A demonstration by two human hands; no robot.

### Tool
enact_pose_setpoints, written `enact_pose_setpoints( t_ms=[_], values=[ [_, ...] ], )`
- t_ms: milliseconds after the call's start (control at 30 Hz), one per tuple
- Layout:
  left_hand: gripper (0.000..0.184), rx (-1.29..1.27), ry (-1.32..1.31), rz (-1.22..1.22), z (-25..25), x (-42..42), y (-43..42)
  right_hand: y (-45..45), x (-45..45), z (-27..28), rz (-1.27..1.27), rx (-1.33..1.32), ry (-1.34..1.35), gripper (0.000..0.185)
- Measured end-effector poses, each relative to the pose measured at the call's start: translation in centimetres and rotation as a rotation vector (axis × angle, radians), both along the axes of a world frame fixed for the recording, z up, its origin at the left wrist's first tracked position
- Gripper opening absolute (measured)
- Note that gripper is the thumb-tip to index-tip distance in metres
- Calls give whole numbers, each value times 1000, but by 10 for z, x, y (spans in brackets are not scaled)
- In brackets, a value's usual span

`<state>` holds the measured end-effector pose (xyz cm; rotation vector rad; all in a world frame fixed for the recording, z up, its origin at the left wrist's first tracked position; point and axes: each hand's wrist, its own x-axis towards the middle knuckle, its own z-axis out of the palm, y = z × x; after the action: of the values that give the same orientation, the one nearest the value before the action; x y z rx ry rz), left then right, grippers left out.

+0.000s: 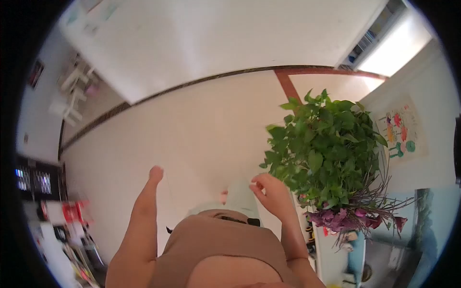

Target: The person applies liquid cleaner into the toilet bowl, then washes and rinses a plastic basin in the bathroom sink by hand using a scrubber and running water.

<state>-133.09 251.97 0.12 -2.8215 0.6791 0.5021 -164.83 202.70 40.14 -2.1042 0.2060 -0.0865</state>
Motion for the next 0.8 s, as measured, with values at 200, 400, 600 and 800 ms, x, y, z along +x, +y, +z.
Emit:
enact_pose_setpoints(
  t_ms=[200,400,600,800],
  values=[
    [27,-818,305,-6,174,202,-446,-98,137,-35,-37,607,65,18],
    [31,-391,373,-405,148,324,-588,-231,297,-35,-248,498,8,20],
    [30,167,590,-425,63,458,-515,-359,386,-3,-457,651,-6,20],
    [25,267,661,98,63,586,-606,-480,436,-48,-889,511,142,23]
  ],
)
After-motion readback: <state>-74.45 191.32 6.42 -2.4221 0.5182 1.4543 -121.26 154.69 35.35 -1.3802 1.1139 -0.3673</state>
